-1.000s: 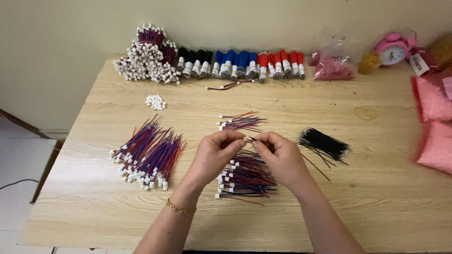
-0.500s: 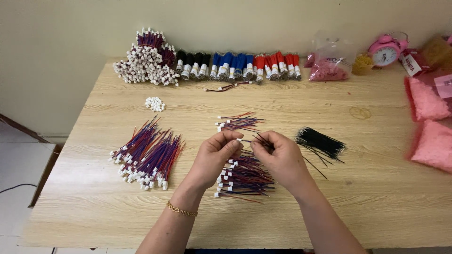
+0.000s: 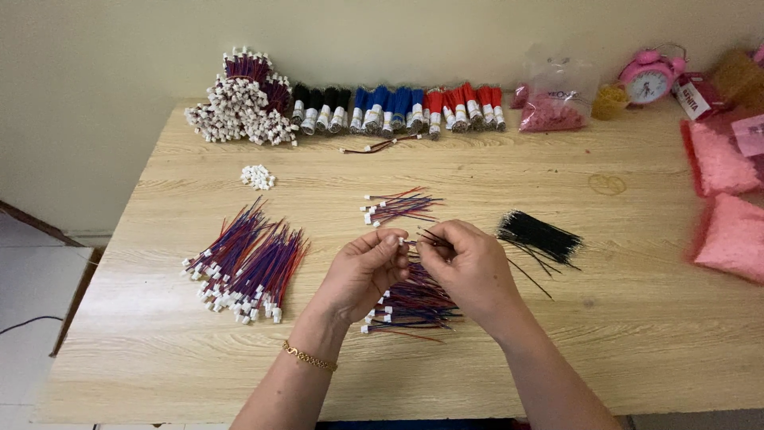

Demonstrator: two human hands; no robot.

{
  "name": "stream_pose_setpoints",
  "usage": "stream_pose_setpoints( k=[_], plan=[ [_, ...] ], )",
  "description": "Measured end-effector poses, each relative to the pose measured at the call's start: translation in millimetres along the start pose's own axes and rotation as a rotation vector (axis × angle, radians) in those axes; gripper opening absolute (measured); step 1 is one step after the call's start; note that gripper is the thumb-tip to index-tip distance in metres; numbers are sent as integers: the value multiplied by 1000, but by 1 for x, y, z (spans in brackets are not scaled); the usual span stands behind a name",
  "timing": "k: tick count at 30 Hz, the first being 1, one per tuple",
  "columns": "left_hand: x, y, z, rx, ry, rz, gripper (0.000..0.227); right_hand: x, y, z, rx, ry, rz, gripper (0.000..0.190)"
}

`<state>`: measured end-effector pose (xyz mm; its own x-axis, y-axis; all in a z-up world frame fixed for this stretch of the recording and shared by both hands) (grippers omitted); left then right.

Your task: Bundling small wire harnesses together using plastic zip ties on a workbench

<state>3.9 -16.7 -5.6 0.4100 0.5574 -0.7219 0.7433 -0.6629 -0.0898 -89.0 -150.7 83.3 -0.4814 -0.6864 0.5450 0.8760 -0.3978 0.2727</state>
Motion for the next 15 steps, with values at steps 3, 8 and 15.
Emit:
stream_pose_setpoints(
  k=[3, 8, 15],
  plan=[
    [-3, -2, -3, 15, -23, -12, 19, -1, -3, 0, -44, 6, -10, 5],
    [1, -1, 0, 20, -10, -21, 21, -3, -3, 0, -51, -12, -16, 7],
    [6, 3, 8, -67, 130, -41, 20, -3, -4, -1, -122, -59, -1, 7]
  ],
)
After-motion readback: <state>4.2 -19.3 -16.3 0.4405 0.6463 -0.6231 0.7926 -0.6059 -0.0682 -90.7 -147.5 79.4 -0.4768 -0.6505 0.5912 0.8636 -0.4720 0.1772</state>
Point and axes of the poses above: each hand's wrist, its own y-axis towards the middle knuckle, its own x-axis out of the back of the hand, z = x × y, the point moved 1 cm from there along y, towards the middle knuckle, and after that the axes turned 5 degrees about -x, right-handed, at the moved point
